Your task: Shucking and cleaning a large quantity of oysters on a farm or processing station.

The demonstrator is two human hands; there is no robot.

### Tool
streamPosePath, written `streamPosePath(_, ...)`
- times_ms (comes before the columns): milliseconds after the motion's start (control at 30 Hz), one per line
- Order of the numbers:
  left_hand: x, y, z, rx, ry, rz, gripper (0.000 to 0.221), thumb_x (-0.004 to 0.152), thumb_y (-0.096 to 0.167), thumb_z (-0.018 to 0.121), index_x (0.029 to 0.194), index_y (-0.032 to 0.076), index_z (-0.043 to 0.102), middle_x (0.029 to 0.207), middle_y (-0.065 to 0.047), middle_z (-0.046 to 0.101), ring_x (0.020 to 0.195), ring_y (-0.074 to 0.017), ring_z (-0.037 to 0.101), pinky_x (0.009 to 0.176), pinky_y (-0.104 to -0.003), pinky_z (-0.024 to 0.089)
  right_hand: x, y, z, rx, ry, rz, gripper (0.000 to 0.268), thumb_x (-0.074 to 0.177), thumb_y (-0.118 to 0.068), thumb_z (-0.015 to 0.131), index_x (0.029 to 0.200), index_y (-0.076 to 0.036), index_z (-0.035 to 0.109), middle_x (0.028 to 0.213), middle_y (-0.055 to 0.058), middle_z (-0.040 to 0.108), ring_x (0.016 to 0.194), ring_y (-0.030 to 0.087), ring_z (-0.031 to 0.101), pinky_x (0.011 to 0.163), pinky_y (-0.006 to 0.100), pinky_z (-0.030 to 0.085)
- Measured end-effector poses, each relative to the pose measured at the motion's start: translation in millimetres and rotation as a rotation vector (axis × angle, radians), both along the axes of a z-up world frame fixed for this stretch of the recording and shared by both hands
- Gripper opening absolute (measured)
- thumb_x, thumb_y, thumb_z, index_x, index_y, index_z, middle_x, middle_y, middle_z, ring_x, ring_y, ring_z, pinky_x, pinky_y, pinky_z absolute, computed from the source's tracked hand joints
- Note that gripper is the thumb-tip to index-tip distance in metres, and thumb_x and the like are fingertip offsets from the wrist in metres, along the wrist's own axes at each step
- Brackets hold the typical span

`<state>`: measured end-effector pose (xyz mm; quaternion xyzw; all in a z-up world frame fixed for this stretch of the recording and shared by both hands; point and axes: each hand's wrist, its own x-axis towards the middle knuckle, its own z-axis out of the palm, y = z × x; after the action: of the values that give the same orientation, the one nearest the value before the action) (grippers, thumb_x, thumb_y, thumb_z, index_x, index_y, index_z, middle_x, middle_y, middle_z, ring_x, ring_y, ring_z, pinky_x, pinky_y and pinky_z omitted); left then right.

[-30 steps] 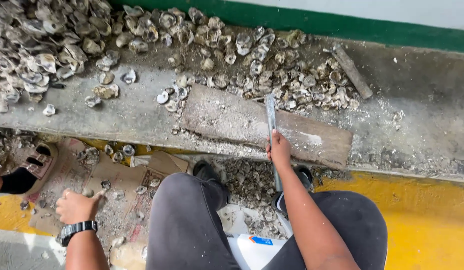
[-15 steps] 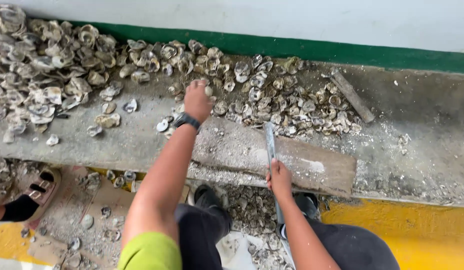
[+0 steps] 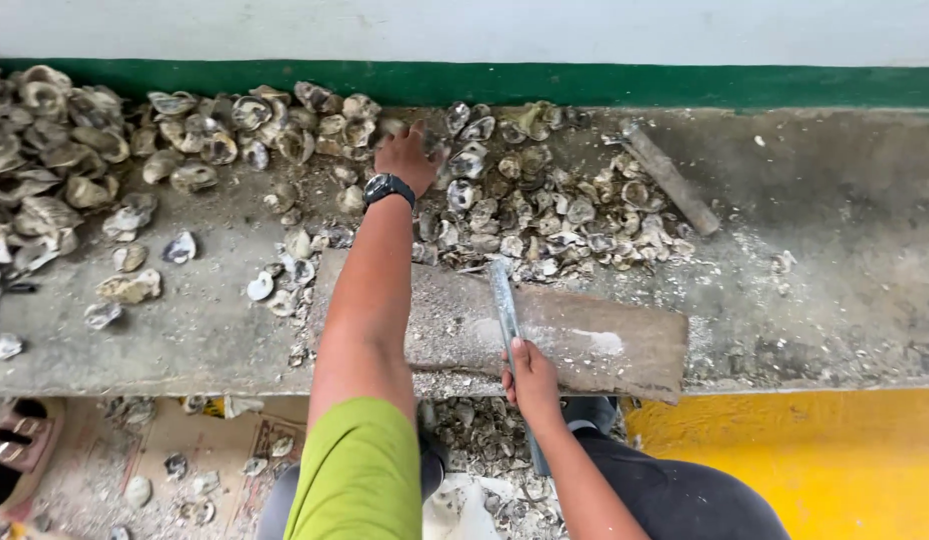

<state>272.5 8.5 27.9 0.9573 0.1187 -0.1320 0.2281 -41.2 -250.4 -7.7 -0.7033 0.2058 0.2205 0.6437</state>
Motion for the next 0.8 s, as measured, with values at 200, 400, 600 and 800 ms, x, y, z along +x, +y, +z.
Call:
streamPosePath(200,-1.9,37.9,40.2,0.295,-0.216,0.140,0.076,0.086,0.039,0.077,0.149,0.014,0.042,0.158,-0.020,0.031,0.147,-0.0367,0.027,0.122,-0.044,0.024,-9.3,-1.0,-3.2,0.006,0.038,-0.037,0.046,0.102,-0.049,0.048,0.098,-0.006,0.065,0.056,0.002,0.054,0.038,0.010,0.046,0.037,0.028,0.036)
streamPosePath(400,87.5,116.2,-119.3,0.046,-0.434,0.119,0.081,0.092,0.032,0.076,0.158,0.010,0.034,0.160,-0.017,0.032,0.145,-0.0403,0.028,0.116,-0.055,0.026,1.5,4.4,5.9,-0.100,-0.024,0.003,0.054,0.103,-0.052,0.044,0.090,-0.004,0.065,0.050,0.004,0.055,0.036,0.011,0.047,0.037,0.029,0.039)
streamPosePath(600,17.8,81.2,-60.0,0.238,-0.131,0.064,0.074,0.083,0.017,0.081,0.147,0.014,0.044,0.159,-0.021,0.030,0.143,-0.0460,0.035,0.109,-0.050,0.045,7.7,14.5,18.7,-0.209,0.042,-0.007,0.057,0.103,-0.053,0.044,0.086,-0.002,0.064,0.050,0.004,0.055,0.037,0.011,0.049,0.038,0.029,0.039)
streamPosePath(800,-25.8,88.0,-60.8,-0.006,-0.582,0.158,0.077,0.070,-0.005,0.082,0.138,0.005,0.045,0.143,-0.028,0.043,0.122,-0.0479,0.052,0.100,-0.049,0.051,5.8,13.6,23.7,-0.189,-0.007,-0.010,0.053,0.102,-0.051,0.048,0.087,-0.004,0.066,0.051,0.003,0.056,0.038,0.011,0.049,0.038,0.029,0.038)
